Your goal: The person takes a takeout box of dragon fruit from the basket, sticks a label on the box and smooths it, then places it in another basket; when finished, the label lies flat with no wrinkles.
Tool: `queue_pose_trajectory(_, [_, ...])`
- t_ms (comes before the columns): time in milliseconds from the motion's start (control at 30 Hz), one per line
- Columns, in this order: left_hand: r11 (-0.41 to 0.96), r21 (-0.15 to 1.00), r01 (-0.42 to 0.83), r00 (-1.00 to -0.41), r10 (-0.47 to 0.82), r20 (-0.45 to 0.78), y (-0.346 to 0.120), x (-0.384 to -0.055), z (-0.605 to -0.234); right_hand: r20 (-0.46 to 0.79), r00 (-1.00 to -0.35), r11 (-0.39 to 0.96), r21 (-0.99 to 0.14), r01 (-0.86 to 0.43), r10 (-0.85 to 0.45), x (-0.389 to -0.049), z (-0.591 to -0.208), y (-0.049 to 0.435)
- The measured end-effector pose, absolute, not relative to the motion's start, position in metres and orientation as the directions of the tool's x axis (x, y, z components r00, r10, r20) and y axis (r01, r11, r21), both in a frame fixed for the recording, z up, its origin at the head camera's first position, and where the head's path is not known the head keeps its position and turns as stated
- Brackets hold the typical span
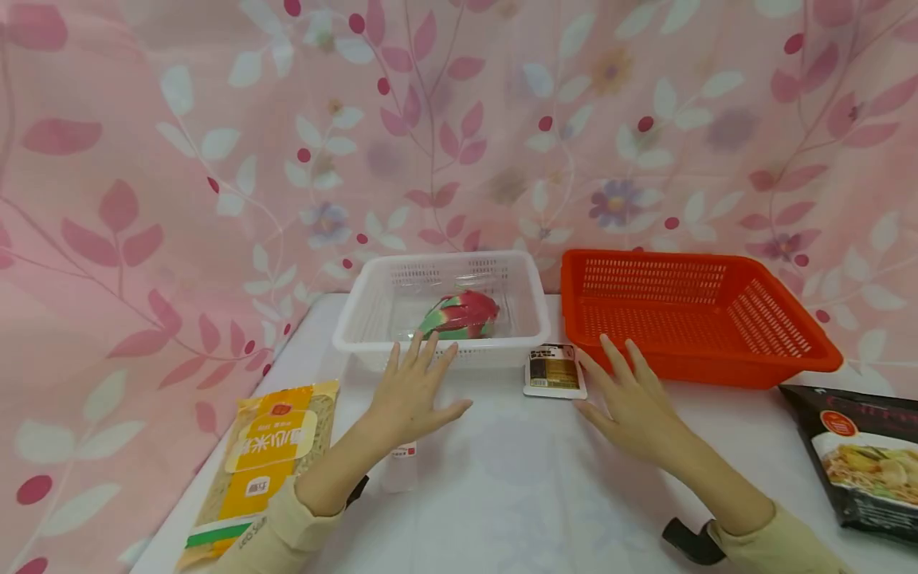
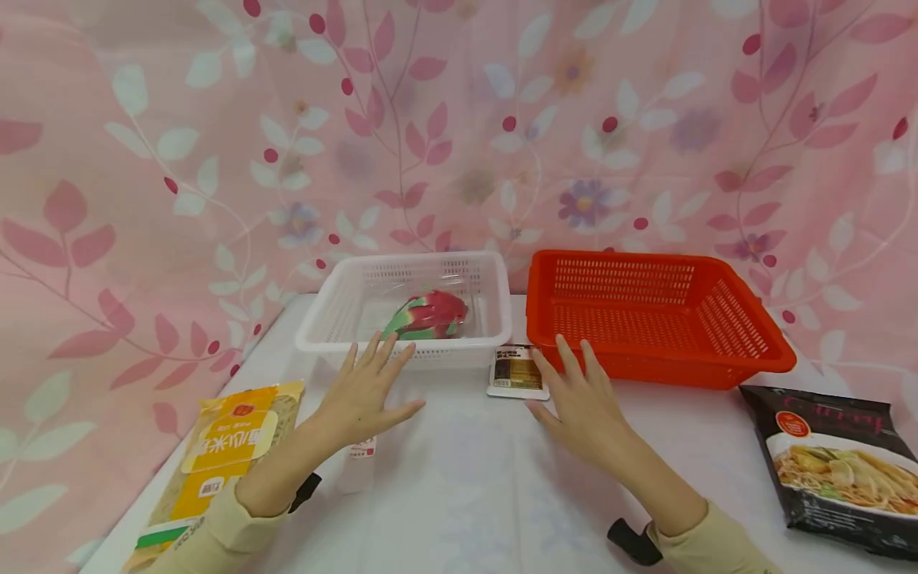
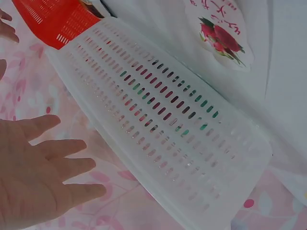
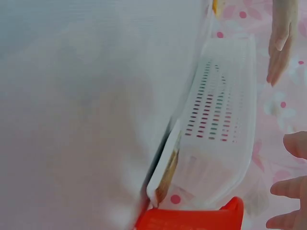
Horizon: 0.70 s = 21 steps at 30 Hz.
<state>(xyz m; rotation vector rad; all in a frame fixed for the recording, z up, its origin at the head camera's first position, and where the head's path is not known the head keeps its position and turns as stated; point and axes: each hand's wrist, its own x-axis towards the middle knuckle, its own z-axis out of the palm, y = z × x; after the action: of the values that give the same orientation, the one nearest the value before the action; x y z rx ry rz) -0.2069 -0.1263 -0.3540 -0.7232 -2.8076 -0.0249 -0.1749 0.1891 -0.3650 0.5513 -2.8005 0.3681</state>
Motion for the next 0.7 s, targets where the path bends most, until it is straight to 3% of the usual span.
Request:
queue_pose_trajectory(333, [0.883,0.118,0.454,-0.877,0.419,0.237,-0.124,-0.225,-0.345,0.277,-0.899,0.837,-0.348,-0.422,-0.339,-0.196,-0.35,0.165])
queue_pose_trajectory(533, [0.83,0.344,0.44,-0.894,0.371,0.251,-0.127,-0.243,-0.341,0.24,-0.914,0.78,-0.476,-0.405,-0.328,-0.218,-0.343,0.15])
queue_pose_trajectory(700, [0.766,0.467,0.443,-0.896,0.359,0.262,-0.126,-0.257,-0.336,0.197,-0.926,0.754,-0.538,-0.376,-0.322,-0.239,-0.339,0.14])
